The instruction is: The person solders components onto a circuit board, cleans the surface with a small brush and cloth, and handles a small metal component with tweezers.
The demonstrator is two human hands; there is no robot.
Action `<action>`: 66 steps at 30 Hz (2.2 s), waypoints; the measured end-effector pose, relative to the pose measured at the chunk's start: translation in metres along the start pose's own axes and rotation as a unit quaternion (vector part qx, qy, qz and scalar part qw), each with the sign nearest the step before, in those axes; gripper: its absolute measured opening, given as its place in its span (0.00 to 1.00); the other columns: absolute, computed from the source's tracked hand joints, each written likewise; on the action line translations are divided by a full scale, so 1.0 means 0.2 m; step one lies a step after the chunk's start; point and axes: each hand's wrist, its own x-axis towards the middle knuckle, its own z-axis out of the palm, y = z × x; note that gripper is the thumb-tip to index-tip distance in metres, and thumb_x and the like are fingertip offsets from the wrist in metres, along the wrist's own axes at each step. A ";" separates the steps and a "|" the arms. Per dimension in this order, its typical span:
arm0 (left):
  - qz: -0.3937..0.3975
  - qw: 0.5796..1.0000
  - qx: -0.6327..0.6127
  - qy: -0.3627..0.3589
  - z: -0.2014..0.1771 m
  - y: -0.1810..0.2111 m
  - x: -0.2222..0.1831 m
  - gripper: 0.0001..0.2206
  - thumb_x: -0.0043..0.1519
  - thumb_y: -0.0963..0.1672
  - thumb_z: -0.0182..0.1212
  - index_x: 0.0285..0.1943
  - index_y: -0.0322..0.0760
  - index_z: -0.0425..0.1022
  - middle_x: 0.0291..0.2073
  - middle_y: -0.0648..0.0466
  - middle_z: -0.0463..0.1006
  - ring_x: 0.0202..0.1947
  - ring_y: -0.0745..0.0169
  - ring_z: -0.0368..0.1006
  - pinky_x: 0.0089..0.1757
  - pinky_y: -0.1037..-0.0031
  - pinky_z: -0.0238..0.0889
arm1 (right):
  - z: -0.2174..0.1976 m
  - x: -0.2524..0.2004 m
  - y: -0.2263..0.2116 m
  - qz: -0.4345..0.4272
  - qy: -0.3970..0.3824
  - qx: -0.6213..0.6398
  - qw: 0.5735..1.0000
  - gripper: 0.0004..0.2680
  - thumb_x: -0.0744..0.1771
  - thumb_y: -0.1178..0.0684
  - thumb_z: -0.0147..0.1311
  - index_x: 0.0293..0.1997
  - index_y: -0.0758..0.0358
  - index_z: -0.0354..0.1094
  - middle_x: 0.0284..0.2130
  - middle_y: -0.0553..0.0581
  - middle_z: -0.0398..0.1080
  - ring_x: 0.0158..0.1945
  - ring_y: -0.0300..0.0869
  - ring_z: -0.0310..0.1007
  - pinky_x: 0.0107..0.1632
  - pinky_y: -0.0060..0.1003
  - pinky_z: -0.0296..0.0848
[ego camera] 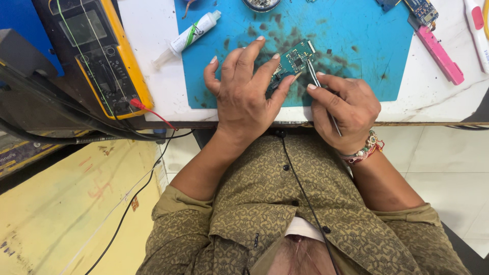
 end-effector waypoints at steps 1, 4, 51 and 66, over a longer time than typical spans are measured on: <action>-0.001 1.000 -0.001 0.000 0.00 0.00 0.00 0.18 0.67 0.54 0.70 0.56 0.42 0.83 0.67 0.53 0.68 0.67 0.56 0.58 0.66 0.51 0.34 | 0.00 0.00 0.00 0.002 0.002 -0.001 1.000 0.13 0.64 0.65 0.64 0.53 0.58 0.77 0.50 0.59 0.76 0.44 0.51 0.75 0.46 0.39 0.73; 0.000 1.000 0.000 0.000 0.00 0.00 0.00 0.18 0.67 0.54 0.70 0.56 0.42 0.83 0.67 0.53 0.68 0.67 0.56 0.58 0.66 0.51 0.34 | 0.00 0.00 0.00 -0.007 -0.002 0.001 1.000 0.13 0.64 0.65 0.64 0.52 0.58 0.77 0.50 0.59 0.76 0.44 0.51 0.76 0.46 0.40 0.73; -0.005 1.000 -0.002 -0.004 0.00 0.00 0.00 0.18 0.67 0.54 0.70 0.57 0.42 0.82 0.67 0.52 0.67 0.67 0.55 0.58 0.66 0.50 0.34 | 0.01 0.01 -0.01 -0.002 0.009 -0.006 1.000 0.11 0.65 0.65 0.64 0.51 0.60 0.76 0.49 0.58 0.77 0.43 0.50 0.76 0.44 0.38 0.73; -0.038 0.999 0.001 0.002 0.00 0.02 0.01 0.18 0.65 0.55 0.69 0.53 0.43 0.83 0.66 0.52 0.67 0.67 0.56 0.58 0.66 0.48 0.33 | -0.04 -0.01 0.04 0.036 0.076 -0.022 0.996 0.11 0.68 0.67 0.63 0.55 0.63 0.73 0.48 0.60 0.77 0.41 0.51 0.76 0.46 0.42 0.70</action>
